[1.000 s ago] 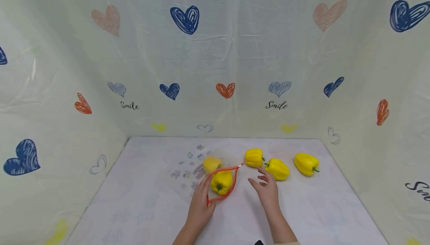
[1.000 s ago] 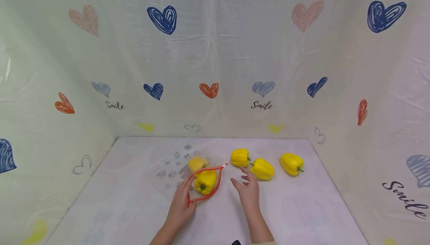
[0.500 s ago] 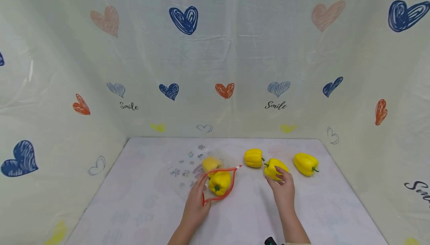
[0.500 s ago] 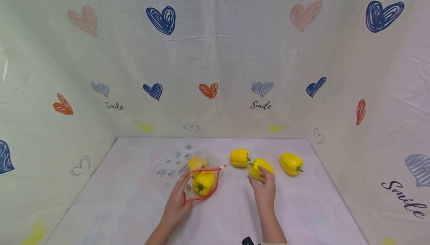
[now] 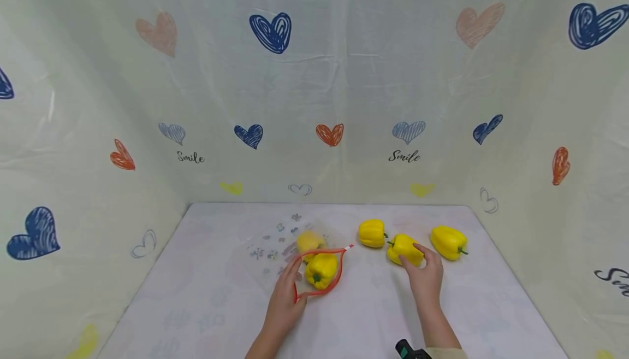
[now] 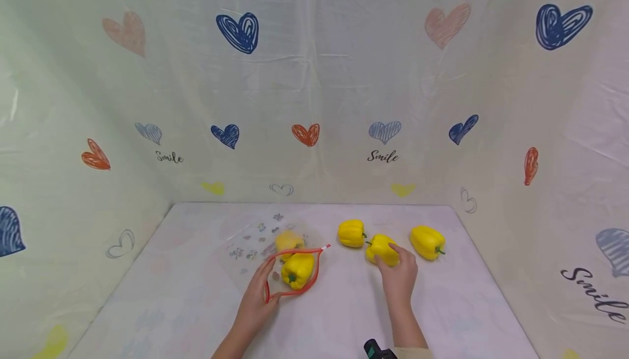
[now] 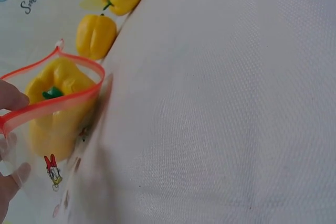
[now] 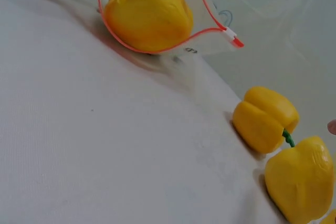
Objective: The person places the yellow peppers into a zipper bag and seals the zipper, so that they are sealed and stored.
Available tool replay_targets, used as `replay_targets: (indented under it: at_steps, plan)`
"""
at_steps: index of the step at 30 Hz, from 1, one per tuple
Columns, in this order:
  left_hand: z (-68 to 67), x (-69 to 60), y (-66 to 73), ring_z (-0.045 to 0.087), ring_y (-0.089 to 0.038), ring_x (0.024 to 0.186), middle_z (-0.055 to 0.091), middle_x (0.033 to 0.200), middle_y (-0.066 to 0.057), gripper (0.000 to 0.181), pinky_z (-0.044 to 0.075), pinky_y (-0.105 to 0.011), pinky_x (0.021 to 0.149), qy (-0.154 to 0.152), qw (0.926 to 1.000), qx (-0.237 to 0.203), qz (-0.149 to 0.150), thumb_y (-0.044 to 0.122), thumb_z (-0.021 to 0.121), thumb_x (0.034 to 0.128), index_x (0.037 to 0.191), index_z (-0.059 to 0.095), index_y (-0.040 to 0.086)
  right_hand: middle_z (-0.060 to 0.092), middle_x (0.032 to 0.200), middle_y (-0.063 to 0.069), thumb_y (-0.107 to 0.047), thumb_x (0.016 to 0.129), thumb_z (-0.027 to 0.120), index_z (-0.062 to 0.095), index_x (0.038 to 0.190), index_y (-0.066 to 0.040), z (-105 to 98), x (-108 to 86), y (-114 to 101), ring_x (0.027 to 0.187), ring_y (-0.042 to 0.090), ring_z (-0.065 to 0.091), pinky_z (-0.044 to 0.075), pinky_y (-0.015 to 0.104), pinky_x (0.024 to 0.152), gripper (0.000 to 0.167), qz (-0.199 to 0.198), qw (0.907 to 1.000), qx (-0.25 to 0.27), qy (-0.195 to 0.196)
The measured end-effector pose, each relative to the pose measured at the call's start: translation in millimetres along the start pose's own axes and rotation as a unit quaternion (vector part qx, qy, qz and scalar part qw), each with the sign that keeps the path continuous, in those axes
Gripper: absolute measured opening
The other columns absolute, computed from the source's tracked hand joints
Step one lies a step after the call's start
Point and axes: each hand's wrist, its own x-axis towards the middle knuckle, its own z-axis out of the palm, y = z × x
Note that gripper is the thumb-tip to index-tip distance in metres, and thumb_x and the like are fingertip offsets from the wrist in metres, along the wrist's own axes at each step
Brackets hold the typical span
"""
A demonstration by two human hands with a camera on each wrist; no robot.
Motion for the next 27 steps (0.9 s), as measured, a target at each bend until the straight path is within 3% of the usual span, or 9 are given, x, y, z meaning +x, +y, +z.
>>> replay_targets:
  at_steps: [8,27]
  plan:
    - [0.8,-0.6,-0.6,0.040,-0.030,0.135,0.038,0.152,-0.011,0.078,0.035,-0.051,0.108,-0.003,1.0000,-0.008,-0.003,-0.004,0.077,0.0758,0.145,0.043,0.007,0.036,0.143,0.023,-0.013,0.087,0.072,0.054,0.131,-0.003,2,10.7,6,0.135,0.043,0.027,0.025,0.058,0.111,0.048,-0.003,0.9996,-0.025,-0.009]
    - [3.7,-0.4,-0.7,0.039,-0.029,0.135,0.039,0.151,-0.010,0.079,0.036,-0.051,0.108,0.000,0.9999,-0.008,-0.015,-0.004,0.077,0.0750,0.145,0.043,0.008,0.028,0.146,0.025,-0.017,0.087,0.073,0.054,0.133,-0.003,14,27.6,8,0.133,0.047,0.026,0.026,0.059,0.111,0.052,0.020,0.9977,-0.049,-0.041]
